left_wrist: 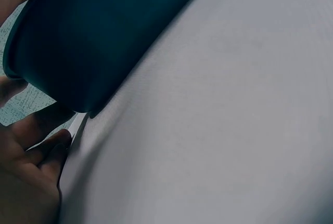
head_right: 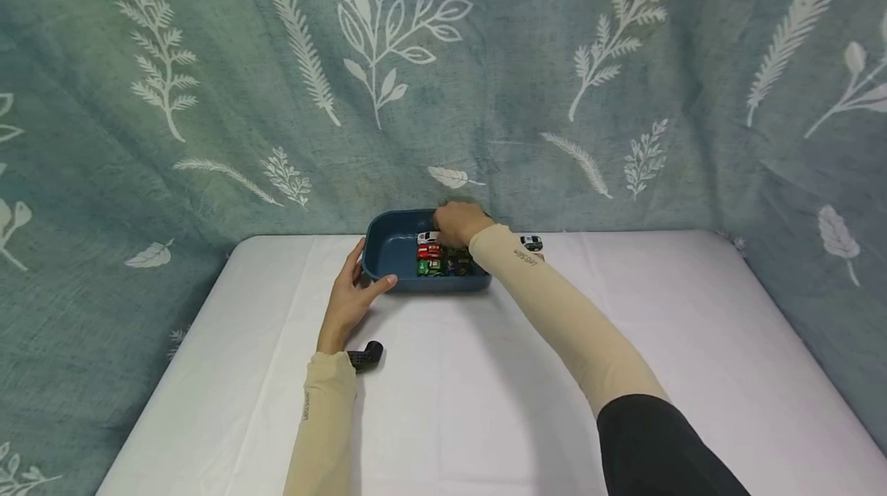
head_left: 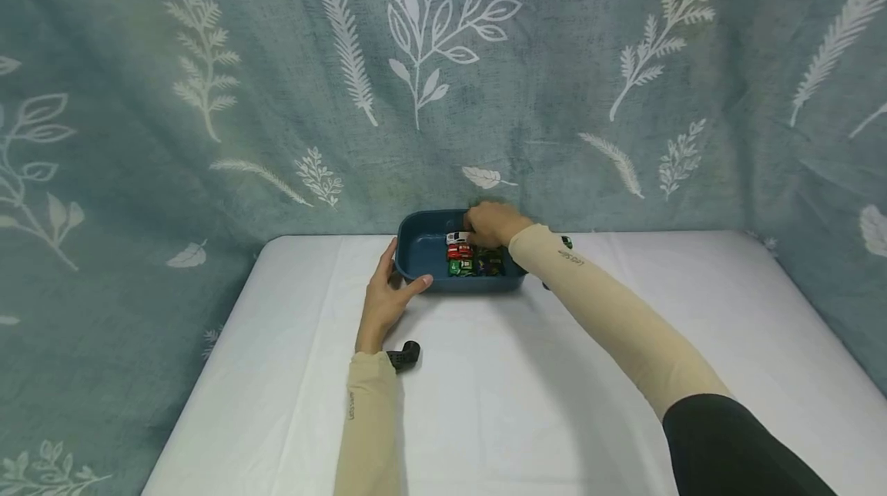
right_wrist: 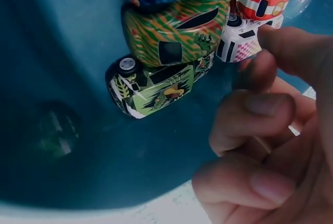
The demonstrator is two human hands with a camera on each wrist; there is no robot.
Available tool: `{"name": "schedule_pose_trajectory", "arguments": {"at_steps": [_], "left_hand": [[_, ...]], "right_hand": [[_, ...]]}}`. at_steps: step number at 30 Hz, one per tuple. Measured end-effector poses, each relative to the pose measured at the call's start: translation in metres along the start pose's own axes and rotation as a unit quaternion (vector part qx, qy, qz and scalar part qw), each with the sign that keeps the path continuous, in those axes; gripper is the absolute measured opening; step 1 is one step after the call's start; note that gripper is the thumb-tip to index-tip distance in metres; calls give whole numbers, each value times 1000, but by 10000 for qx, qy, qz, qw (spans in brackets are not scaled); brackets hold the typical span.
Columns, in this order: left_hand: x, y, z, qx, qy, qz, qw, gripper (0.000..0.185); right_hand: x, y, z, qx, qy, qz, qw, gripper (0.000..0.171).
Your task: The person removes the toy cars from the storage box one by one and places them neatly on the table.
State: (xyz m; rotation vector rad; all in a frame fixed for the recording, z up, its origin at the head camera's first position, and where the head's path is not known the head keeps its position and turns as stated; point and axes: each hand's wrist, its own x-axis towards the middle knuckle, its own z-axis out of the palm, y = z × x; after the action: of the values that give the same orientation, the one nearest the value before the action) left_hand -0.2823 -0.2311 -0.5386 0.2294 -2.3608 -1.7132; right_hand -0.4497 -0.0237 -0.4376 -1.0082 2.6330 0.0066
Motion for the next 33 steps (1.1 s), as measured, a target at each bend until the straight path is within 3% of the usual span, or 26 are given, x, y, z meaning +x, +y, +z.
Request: {"name": "schedule_pose_trajectory", "arguments": {"at_steps": [33], "left_hand": [[-1,-2,1,-76,-4,80,9999,103]], "right_hand": [[8,-10,12,-619,7,95,9980,19]]}}
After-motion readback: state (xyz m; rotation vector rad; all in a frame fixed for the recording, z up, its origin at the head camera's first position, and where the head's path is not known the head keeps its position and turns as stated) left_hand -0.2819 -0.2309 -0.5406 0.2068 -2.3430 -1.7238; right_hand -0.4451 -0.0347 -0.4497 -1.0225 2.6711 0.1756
